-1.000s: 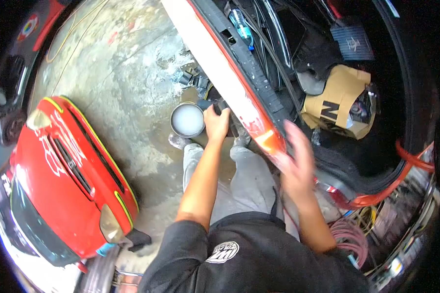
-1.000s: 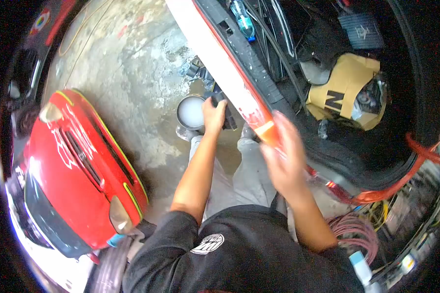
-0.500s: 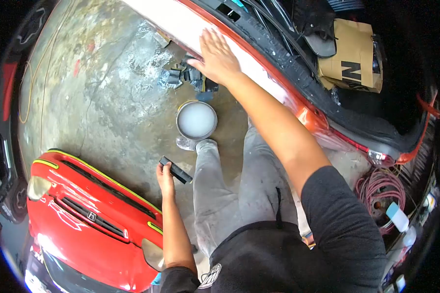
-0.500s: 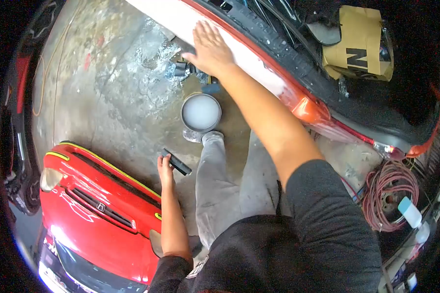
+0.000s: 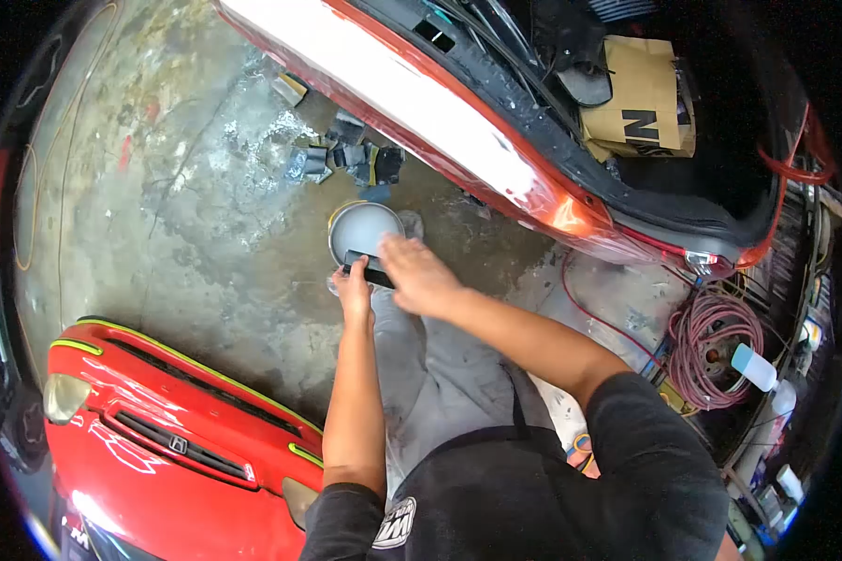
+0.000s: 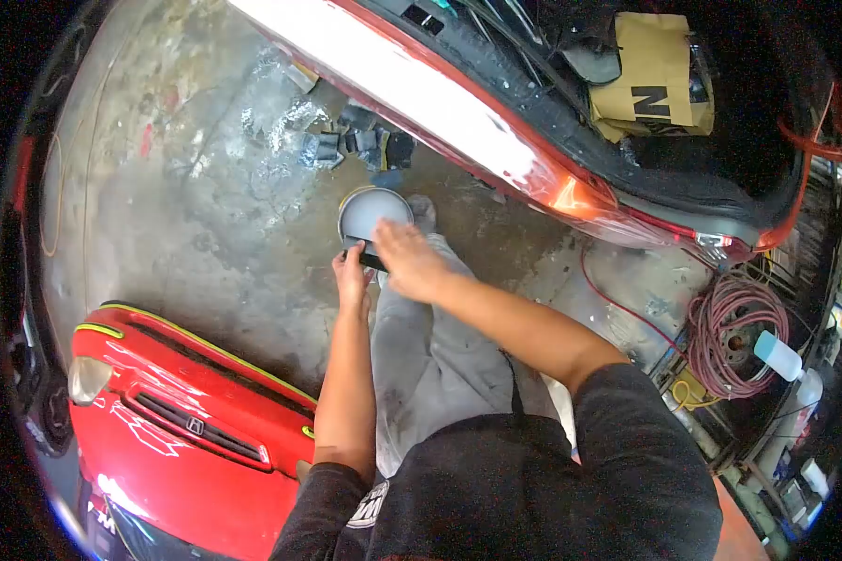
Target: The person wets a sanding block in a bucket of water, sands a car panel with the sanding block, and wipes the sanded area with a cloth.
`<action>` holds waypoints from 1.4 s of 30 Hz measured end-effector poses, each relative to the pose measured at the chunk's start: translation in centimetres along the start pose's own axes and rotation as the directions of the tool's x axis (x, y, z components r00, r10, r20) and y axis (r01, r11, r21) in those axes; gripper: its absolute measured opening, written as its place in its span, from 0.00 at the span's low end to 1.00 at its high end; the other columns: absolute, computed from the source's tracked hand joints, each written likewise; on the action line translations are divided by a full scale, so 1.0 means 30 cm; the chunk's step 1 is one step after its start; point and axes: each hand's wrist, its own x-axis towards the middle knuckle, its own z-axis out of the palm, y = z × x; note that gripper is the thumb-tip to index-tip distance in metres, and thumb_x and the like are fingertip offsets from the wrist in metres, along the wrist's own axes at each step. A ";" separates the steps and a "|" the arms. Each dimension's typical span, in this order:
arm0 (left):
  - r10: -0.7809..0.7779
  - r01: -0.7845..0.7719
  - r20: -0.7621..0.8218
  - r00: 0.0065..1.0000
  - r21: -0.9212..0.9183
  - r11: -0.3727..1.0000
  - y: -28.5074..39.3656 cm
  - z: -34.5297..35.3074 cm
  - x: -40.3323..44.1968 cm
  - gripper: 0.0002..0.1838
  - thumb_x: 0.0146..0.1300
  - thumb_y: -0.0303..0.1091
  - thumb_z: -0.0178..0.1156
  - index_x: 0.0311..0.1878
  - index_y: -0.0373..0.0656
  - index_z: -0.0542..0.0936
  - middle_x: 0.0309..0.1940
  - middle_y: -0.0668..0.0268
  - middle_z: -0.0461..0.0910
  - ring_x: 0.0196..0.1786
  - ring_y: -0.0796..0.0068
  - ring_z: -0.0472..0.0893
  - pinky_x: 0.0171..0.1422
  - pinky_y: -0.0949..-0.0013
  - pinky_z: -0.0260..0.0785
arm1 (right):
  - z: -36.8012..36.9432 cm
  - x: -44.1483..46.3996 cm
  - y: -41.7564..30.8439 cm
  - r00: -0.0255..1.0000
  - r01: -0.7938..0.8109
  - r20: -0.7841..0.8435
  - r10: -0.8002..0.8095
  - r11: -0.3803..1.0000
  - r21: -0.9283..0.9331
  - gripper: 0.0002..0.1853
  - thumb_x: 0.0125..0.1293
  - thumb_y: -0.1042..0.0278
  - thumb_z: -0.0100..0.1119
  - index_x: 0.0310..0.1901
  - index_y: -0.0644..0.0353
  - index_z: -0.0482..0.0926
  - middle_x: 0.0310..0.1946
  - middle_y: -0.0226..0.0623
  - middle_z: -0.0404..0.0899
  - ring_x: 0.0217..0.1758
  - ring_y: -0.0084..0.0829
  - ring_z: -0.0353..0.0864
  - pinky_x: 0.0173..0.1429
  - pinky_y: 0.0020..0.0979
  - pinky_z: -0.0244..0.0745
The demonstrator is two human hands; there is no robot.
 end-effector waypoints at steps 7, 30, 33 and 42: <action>-0.393 0.404 0.178 0.902 -0.028 0.914 -0.267 -0.035 0.317 0.22 0.68 0.58 0.64 0.45 0.48 0.80 0.29 0.70 0.78 0.29 0.74 0.77 0.36 0.64 0.73 | 0.580 0.183 0.093 0.972 -0.044 0.219 0.085 0.982 -0.185 0.38 0.65 0.60 0.63 0.74 0.69 0.65 0.62 0.49 0.80 0.59 0.43 0.82 0.62 0.47 0.77; 0.153 -0.164 0.165 0.974 0.055 0.985 -0.274 0.093 0.616 0.12 0.78 0.43 0.56 0.51 0.46 0.81 0.26 0.76 0.71 0.26 0.85 0.69 0.28 0.76 0.60 | 0.331 0.316 0.300 0.962 -0.273 0.108 0.252 0.852 0.447 0.29 0.74 0.53 0.62 0.72 0.54 0.74 0.63 0.52 0.76 0.67 0.54 0.75 0.67 0.49 0.73; 0.160 -0.174 0.144 0.977 0.089 0.981 0.009 0.119 0.393 0.18 0.78 0.48 0.55 0.55 0.42 0.81 0.32 0.73 0.78 0.33 0.82 0.74 0.37 0.74 0.66 | -0.165 0.150 0.262 0.957 0.024 -0.288 0.024 0.987 0.162 0.29 0.66 0.57 0.70 0.68 0.50 0.78 0.61 0.44 0.75 0.59 0.50 0.74 0.64 0.50 0.72; 0.616 -0.627 0.121 0.778 0.111 0.771 0.734 0.398 0.233 0.23 0.79 0.51 0.53 0.61 0.41 0.74 0.54 0.62 0.78 0.55 0.70 0.76 0.56 0.60 0.72 | -0.361 0.225 0.566 0.774 -0.104 -0.633 -0.021 0.982 -0.160 0.24 0.65 0.61 0.67 0.64 0.47 0.81 0.71 0.36 0.71 0.61 0.43 0.74 0.63 0.46 0.73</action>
